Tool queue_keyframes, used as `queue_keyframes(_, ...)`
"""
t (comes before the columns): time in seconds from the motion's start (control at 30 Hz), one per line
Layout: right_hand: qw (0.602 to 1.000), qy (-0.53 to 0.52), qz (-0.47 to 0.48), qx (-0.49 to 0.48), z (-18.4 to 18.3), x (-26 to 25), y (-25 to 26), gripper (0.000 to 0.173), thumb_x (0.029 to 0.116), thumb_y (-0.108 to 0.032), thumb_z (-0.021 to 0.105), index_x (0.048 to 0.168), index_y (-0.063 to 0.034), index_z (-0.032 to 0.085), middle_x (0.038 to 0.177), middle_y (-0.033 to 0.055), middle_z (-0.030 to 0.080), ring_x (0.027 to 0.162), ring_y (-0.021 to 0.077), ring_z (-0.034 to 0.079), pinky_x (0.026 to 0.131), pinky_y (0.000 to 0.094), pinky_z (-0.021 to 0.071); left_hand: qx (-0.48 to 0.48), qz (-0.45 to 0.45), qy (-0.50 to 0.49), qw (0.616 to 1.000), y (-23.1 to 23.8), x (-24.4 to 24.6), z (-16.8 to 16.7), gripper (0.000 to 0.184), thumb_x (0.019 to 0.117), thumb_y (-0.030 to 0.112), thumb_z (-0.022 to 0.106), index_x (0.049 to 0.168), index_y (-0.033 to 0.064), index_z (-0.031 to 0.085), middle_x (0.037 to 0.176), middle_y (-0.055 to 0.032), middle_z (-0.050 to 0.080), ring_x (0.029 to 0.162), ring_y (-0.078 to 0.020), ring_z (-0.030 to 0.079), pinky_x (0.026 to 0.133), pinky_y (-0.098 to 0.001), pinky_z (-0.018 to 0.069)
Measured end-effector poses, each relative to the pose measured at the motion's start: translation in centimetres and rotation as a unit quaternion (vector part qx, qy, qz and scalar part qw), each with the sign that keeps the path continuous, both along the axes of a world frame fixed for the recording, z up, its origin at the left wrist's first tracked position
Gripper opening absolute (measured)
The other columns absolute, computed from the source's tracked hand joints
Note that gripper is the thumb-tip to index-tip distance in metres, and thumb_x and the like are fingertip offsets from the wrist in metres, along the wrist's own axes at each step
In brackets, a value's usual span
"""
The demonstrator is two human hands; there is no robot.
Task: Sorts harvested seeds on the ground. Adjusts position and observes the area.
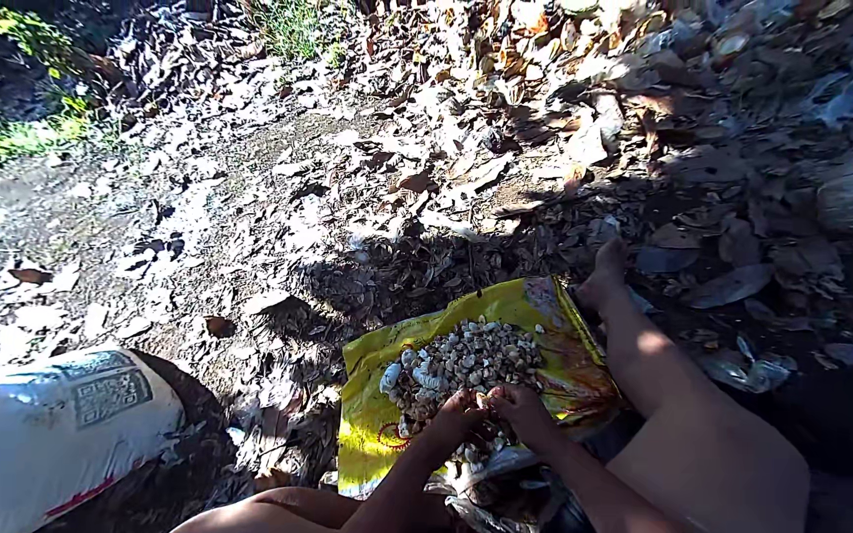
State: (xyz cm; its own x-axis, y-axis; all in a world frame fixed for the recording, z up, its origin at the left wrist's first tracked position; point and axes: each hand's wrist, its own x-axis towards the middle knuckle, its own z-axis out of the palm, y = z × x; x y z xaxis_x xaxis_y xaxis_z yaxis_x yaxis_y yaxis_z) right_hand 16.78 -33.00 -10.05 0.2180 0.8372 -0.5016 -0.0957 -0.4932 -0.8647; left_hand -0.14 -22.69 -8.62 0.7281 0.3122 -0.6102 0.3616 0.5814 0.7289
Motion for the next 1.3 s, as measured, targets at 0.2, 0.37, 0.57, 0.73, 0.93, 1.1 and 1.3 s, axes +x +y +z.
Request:
queue_keyframes(0.2, 0.998, 0.050, -0.049, -0.005, 0.6, -0.3, 0.0, 0.017, 0.1025, -0.017, 0.062, 0.110, -0.0016, 0.064, 0.076, 0.0114, 0.069, 0.055, 0.0206, 0.066, 0.053, 0.0350, 0.0591, 0.029, 0.022, -0.012, 0.999, 0.4, 0.1, -0.1, 0.030, 0.0972, 0.005, 0.065, 0.125, 0.0031, 0.053, 0.105, -0.0141, 0.069, 0.082, -0.0250, 0.071, 0.073, -0.0408, 0.0620)
queue_keyframes(0.37, 0.997, 0.035, -0.073, 0.000, 0.7, -0.1, 0.1, 0.012, 0.1010, -0.010, 0.059, 0.106, -0.0002, 0.064, 0.075, 0.0111, 0.069, 0.053, 0.0203, 0.066, 0.051, 0.0350, 0.0588, 0.034, 0.018, -0.019, 0.999, 0.3, 0.1, -0.2, 0.034, 0.0971, 0.008, 0.069, 0.127, 0.0015, 0.053, 0.107, -0.0145, 0.071, 0.085, -0.0252, 0.073, 0.076, -0.0411, 0.0628)
queue_keyframes(0.57, 1.000, 0.022, -0.017, -0.004, -0.3, 0.2, 0.1, 0.033, 0.0965, -0.020, 0.065, 0.128, -0.0108, 0.066, 0.102, 0.0110, 0.073, 0.068, 0.0212, 0.070, 0.058, 0.0397, 0.0609, 0.053, 0.015, -0.010, 0.998, 0.8, 0.0, -0.1, 0.028, 0.0969, 0.008, 0.069, 0.122, 0.0014, 0.057, 0.103, -0.0140, 0.071, 0.082, -0.0246, 0.072, 0.076, -0.0406, 0.0631)
queue_keyframes(0.73, 0.993, -0.095, 0.059, 0.029, -1.1, 0.1, 0.1, 0.044, 0.0884, -0.027, 0.072, 0.129, -0.0123, 0.067, 0.118, 0.0057, 0.071, 0.106, 0.0154, 0.069, 0.095, 0.0414, 0.0580, 0.020, 0.031, 0.028, 0.999, 0.8, 0.3, 0.2, 0.032, 0.1053, 0.018, 0.057, 0.131, -0.0001, 0.051, 0.101, -0.0182, 0.072, 0.080, -0.0286, 0.074, 0.076, -0.0439, 0.0633)
queue_keyframes(0.93, 0.977, -0.179, 0.110, 0.015, 0.3, -0.2, 0.1, 0.058, 0.0965, -0.030, 0.065, 0.151, -0.0143, 0.052, 0.141, 0.0095, 0.063, 0.129, 0.0209, 0.061, 0.112, 0.0453, 0.0476, 0.015, 0.025, 0.062, 0.998, 0.9, 0.6, 0.7, 0.033, 0.1099, 0.025, 0.047, 0.129, -0.0016, 0.053, 0.097, -0.0209, 0.073, 0.080, -0.0314, 0.075, 0.076, -0.0451, 0.0635)
queue_keyframes(1.1, 0.975, -0.188, 0.117, 0.014, 0.9, -0.5, 0.1, 0.058, 0.0982, -0.028, 0.062, 0.153, -0.0135, 0.050, 0.142, 0.0108, 0.062, 0.131, 0.0214, 0.060, 0.114, 0.0444, 0.0455, 0.049, 0.035, 0.089, 0.994, 0.9, 0.7, -0.2, 0.033, 0.1077, 0.020, 0.052, 0.136, 0.0032, 0.053, 0.098, -0.0150, 0.072, 0.075, -0.0242, 0.072, 0.071, -0.0400, 0.0615)
queue_keyframes(1.3, 0.970, -0.202, 0.134, -0.003, 1.3, -0.8, 0.2, 0.054, 0.1009, -0.027, 0.057, 0.152, -0.0106, 0.051, 0.139, 0.0132, 0.064, 0.130, 0.0245, 0.060, 0.114, 0.0466, 0.0452, 0.140, 0.057, 0.061, 0.987, 0.7, 1.0, -0.3, 0.023, 0.1019, 0.012, 0.062, 0.122, 0.0012, 0.066, 0.096, -0.0136, 0.074, 0.074, -0.0226, 0.072, 0.070, -0.0392, 0.0631)
